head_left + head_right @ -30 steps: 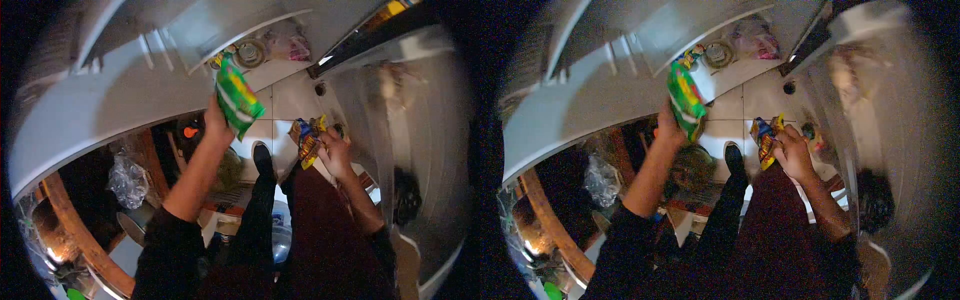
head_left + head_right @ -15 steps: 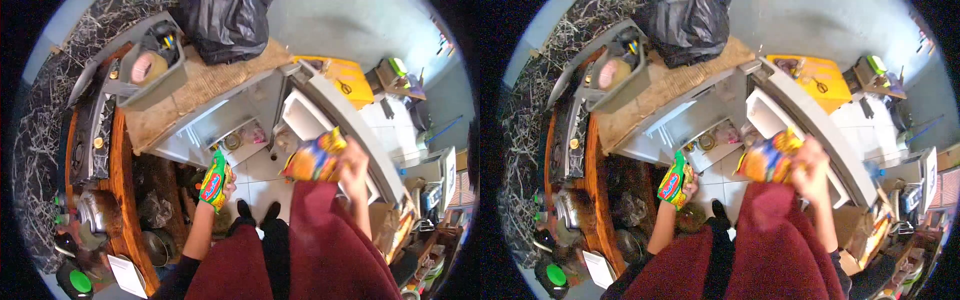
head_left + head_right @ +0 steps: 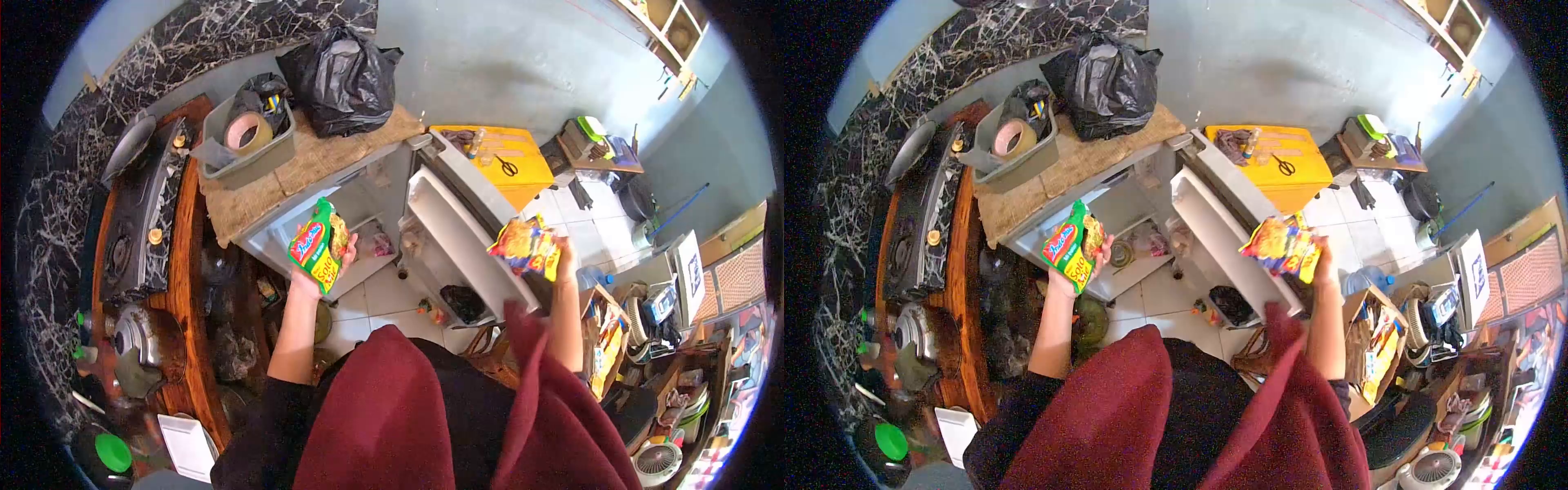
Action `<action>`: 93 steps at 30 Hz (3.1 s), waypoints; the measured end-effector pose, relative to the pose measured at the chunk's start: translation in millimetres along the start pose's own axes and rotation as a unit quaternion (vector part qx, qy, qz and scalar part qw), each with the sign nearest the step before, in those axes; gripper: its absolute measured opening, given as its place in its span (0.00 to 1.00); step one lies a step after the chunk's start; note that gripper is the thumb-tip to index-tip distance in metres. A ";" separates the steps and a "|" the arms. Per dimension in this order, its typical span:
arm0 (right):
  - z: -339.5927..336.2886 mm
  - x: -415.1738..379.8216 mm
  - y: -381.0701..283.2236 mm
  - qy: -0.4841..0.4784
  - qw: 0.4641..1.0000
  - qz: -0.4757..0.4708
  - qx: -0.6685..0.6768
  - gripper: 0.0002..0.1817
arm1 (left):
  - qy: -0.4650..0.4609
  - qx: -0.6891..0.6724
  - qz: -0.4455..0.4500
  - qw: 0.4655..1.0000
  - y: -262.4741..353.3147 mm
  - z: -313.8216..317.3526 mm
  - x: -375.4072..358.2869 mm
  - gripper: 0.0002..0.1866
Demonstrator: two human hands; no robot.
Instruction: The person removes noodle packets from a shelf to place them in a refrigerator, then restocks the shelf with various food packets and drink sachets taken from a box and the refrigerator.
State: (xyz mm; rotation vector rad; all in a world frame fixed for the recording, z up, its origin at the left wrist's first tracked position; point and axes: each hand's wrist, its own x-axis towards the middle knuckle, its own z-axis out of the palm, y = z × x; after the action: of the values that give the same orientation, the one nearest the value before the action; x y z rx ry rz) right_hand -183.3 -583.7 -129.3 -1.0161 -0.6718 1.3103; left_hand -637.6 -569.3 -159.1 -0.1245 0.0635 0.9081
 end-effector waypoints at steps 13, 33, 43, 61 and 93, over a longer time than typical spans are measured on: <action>164.6 -122.4 88.1 -0.232 0.937 -0.082 -0.246 0.09 | -0.041 0.068 0.051 0.995 -14.4 55.5 -2.6 0.34; 260.1 -8.7 7.1 -0.218 0.967 -0.108 -0.075 0.05 | -0.037 0.138 0.165 0.976 11.7 96.5 -34.0 0.25; 102.2 117.3 -83.1 -0.084 0.905 -0.204 -0.363 0.13 | -0.122 0.189 -0.110 0.968 -57.2 142.8 200.8 0.40; -51.1 345.0 -236.2 -0.075 0.917 -0.273 -0.280 0.13 | -0.141 0.163 -0.386 0.897 -138.0 209.7 583.7 0.37; -162.0 601.7 -787.0 -0.022 0.534 -0.758 -0.375 0.07 | -0.282 0.747 0.526 0.293 -354.1 648.0 968.4 0.28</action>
State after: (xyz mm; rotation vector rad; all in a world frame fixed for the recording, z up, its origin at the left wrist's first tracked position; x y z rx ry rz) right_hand 422.5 2.4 415.9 -0.5502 -1.6719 -0.6268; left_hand 238.0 59.7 407.5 2.3592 0.3428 1.7700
